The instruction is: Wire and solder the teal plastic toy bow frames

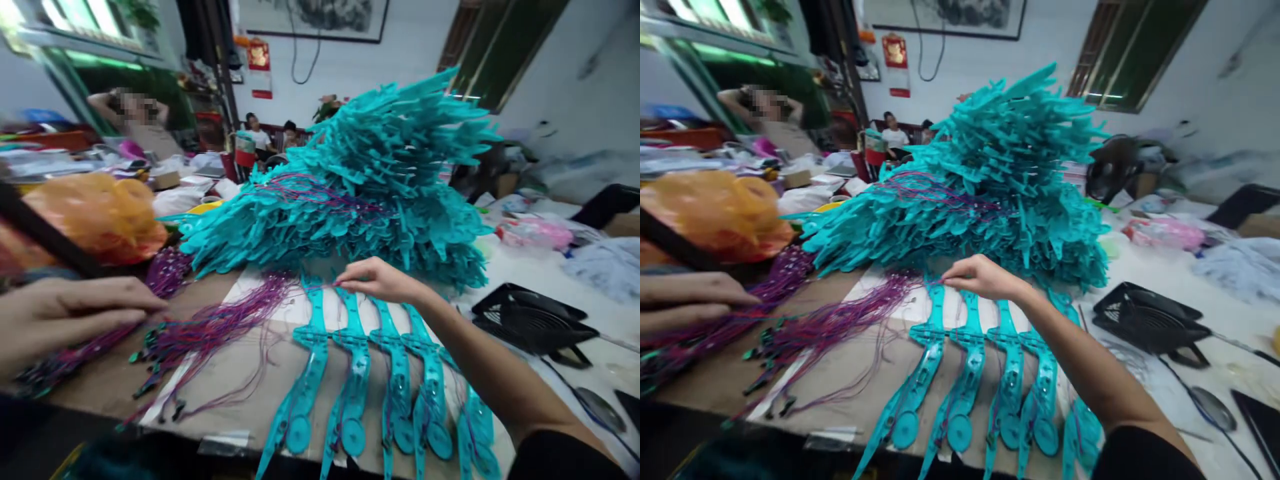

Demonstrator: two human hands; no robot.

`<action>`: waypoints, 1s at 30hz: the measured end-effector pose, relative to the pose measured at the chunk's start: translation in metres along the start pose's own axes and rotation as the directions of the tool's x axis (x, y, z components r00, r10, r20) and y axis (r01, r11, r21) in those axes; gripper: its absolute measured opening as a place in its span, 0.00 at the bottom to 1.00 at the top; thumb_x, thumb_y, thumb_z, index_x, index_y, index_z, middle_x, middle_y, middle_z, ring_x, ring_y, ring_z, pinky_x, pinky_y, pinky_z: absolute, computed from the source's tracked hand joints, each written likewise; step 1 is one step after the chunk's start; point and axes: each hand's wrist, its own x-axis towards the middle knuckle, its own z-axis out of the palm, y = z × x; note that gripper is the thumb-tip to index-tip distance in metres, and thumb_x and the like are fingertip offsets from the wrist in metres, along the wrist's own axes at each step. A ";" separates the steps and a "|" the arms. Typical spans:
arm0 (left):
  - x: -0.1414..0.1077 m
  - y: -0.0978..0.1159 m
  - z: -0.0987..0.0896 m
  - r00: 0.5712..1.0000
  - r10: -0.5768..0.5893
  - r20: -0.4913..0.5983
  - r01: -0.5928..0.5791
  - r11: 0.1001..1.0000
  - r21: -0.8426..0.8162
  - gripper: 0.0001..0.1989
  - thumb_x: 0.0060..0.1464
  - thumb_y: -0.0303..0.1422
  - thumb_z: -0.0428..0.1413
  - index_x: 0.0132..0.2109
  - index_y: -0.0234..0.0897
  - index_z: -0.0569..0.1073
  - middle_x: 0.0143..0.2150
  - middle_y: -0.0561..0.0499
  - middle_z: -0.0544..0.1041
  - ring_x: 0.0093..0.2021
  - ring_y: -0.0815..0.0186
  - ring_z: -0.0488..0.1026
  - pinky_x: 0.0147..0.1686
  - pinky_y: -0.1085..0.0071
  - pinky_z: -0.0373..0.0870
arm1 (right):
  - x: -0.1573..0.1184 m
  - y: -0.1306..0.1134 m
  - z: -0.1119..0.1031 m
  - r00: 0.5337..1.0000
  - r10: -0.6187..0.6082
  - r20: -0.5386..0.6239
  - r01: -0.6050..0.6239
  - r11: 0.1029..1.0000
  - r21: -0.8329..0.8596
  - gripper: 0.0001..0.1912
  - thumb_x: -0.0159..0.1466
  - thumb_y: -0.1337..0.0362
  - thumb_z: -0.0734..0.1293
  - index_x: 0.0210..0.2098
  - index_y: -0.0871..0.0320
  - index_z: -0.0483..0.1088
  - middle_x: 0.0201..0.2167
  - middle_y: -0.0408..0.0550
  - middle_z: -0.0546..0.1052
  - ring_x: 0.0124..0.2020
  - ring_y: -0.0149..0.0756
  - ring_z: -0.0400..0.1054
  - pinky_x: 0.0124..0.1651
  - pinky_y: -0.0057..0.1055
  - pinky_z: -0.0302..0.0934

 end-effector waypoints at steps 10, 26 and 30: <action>0.126 0.119 0.109 0.968 0.243 0.068 -0.234 0.965 -0.121 0.14 0.51 0.44 0.55 0.40 0.45 0.81 0.35 0.51 0.81 0.33 0.64 0.75 0.32 0.71 0.71 | -0.152 0.040 -0.081 0.624 0.159 -0.765 -0.373 0.921 -0.112 0.20 0.59 0.51 0.66 0.37 0.62 0.78 0.23 0.46 0.75 0.22 0.31 0.64 0.26 0.28 0.58; 0.316 0.283 0.307 0.861 0.459 -0.219 -0.378 0.866 0.328 0.17 0.56 0.25 0.49 0.48 0.34 0.77 0.51 0.39 0.76 0.53 0.49 0.70 0.51 0.54 0.66 | -0.187 0.185 -0.231 0.213 0.399 -0.892 -0.919 0.391 -0.044 0.17 0.60 0.63 0.64 0.46 0.58 0.77 0.46 0.57 0.78 0.49 0.51 0.71 0.49 0.41 0.62; 0.271 0.268 0.299 0.812 0.519 -0.266 -0.454 0.849 0.271 0.14 0.57 0.29 0.52 0.47 0.34 0.77 0.52 0.40 0.75 0.55 0.52 0.69 0.54 0.55 0.65 | -0.214 0.164 -0.200 0.361 0.140 -0.922 -0.836 0.487 -0.253 0.19 0.62 0.61 0.62 0.49 0.60 0.75 0.49 0.56 0.77 0.52 0.47 0.69 0.56 0.42 0.59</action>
